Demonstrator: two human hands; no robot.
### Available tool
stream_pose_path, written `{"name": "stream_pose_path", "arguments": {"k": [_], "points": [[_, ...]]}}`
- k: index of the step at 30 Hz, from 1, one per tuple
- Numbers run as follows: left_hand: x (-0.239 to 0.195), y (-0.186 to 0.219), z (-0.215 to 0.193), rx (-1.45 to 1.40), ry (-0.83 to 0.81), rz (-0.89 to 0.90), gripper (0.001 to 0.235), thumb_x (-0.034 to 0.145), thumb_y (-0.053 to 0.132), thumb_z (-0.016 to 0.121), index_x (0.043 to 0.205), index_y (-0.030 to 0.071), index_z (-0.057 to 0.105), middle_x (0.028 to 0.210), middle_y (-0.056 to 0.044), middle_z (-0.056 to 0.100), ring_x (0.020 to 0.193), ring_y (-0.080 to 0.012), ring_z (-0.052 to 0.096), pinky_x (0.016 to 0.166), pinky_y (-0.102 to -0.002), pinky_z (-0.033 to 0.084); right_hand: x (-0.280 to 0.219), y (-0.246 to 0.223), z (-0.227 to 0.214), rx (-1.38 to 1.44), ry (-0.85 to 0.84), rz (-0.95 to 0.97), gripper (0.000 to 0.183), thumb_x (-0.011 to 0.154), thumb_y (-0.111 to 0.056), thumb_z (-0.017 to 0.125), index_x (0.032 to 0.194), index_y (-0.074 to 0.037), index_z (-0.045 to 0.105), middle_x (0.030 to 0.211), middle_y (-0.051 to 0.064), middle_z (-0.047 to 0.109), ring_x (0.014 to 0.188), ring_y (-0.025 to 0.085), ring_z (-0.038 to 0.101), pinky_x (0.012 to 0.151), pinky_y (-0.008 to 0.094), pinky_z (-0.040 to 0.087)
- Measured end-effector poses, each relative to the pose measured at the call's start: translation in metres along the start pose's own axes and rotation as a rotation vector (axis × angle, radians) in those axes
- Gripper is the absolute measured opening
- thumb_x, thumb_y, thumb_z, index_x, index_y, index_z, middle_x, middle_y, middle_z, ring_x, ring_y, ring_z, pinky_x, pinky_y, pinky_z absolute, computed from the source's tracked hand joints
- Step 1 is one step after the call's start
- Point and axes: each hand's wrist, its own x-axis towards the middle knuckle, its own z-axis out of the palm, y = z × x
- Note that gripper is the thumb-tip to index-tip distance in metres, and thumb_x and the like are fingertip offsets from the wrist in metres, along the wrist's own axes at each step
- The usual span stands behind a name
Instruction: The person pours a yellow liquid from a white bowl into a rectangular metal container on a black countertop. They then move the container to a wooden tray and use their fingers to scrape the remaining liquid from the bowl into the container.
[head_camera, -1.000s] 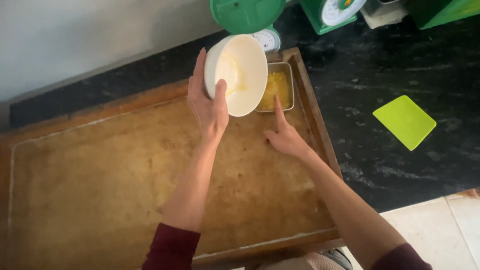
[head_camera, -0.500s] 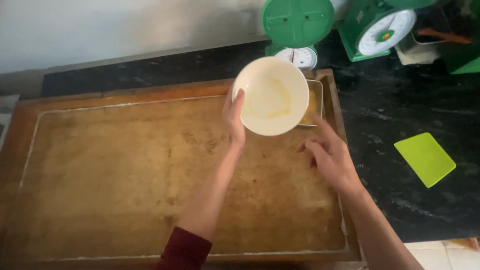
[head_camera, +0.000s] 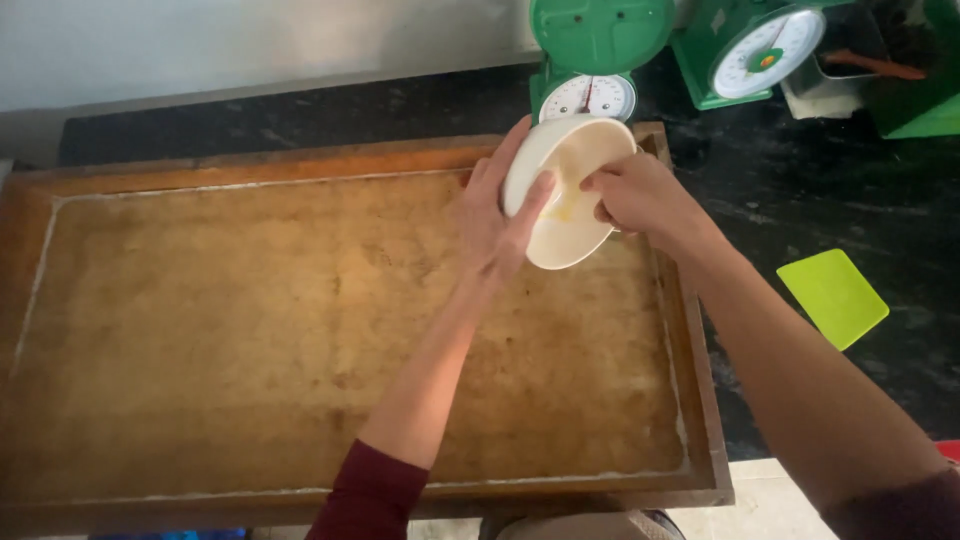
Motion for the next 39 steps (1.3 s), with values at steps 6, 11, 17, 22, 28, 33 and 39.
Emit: {"name": "stream_pose_path", "arguments": {"k": [6, 11, 17, 22, 28, 33, 39], "points": [[0.003, 0.013, 0.001, -0.009, 0.009, 0.030, 0.065, 0.092, 0.067, 0.061, 0.149, 0.035, 0.055, 0.123, -0.012, 0.067, 0.117, -0.0341, 0.070, 0.101, -0.043, 0.055, 0.004, -0.005, 0.005, -0.293, 0.052, -0.068, 0.027, 0.091, -0.033, 0.059, 0.096, -0.021, 0.083, 0.067, 0.006, 0.071, 0.059, 0.026, 0.068, 0.057, 0.037, 0.055], [0.023, -0.009, -0.002, -0.311, 0.014, -0.129, 0.061, 0.094, 0.062, 0.064, 0.149, 0.036, 0.056, 0.139, -0.012, 0.065, 0.128, -0.0286, 0.065, 0.107, -0.039, 0.053, -0.042, -0.030, -0.017, -0.328, 0.006, -0.198, 0.042, 0.094, -0.036, 0.053, 0.133, -0.041, 0.069, 0.074, -0.002, 0.075, 0.083, 0.022, 0.073, 0.083, 0.039, 0.056], [0.044, 0.047, -0.037, -0.347, -0.455, -0.471, 0.080, 0.075, 0.061, 0.054, 0.142, 0.018, 0.061, 0.132, -0.011, 0.074, 0.117, -0.0301, 0.073, 0.100, -0.045, 0.058, -0.070, -0.076, -0.068, -0.809, -0.329, -0.239, 0.064, 0.100, -0.022, 0.033, 0.162, -0.032, 0.044, 0.083, 0.009, 0.078, 0.080, 0.023, 0.069, 0.077, 0.037, 0.048], [0.042, 0.081, -0.028, -0.240, -0.485, -0.560, 0.077, 0.071, 0.060, 0.054, 0.134, 0.016, 0.067, 0.125, -0.005, 0.074, 0.110, -0.0211, 0.071, 0.093, -0.032, 0.052, -0.080, -0.108, -0.057, -0.438, -0.214, 0.067, 0.039, 0.101, -0.009, 0.043, 0.127, -0.002, 0.072, 0.068, 0.016, 0.058, 0.051, 0.023, 0.033, 0.058, 0.036, 0.030], [0.038, 0.073, -0.006, -0.248, -0.309, -0.576, 0.089, 0.065, 0.066, 0.050, 0.138, 0.017, 0.064, 0.129, -0.006, 0.074, 0.114, -0.0212, 0.069, 0.099, -0.034, 0.049, -0.026, -0.060, -0.050, -0.125, -0.173, 0.133, 0.031, 0.099, -0.004, 0.049, 0.115, 0.010, 0.072, 0.073, 0.019, 0.055, 0.052, 0.019, 0.029, 0.049, 0.033, 0.021], [0.021, 0.066, -0.001, -0.238, -0.236, -0.411, 0.087, 0.080, 0.076, 0.060, 0.149, 0.024, 0.054, 0.148, -0.025, 0.055, 0.142, -0.0432, 0.048, 0.122, -0.050, 0.035, 0.015, -0.015, -0.034, 0.027, 0.027, -0.040, 0.018, 0.092, -0.010, 0.063, 0.099, 0.002, 0.075, 0.059, 0.012, 0.054, 0.036, 0.013, 0.046, 0.038, 0.024, 0.041], [0.015, 0.081, -0.002, -0.223, -0.244, -0.399, 0.081, 0.078, 0.079, 0.060, 0.143, 0.031, 0.059, 0.143, -0.020, 0.061, 0.140, -0.0391, 0.053, 0.120, -0.047, 0.038, 0.016, -0.012, -0.038, -0.247, 0.125, -0.194, 0.023, 0.096, -0.028, 0.057, 0.100, -0.019, 0.079, 0.064, 0.002, 0.061, 0.059, 0.020, 0.061, 0.063, 0.033, 0.054]]}}
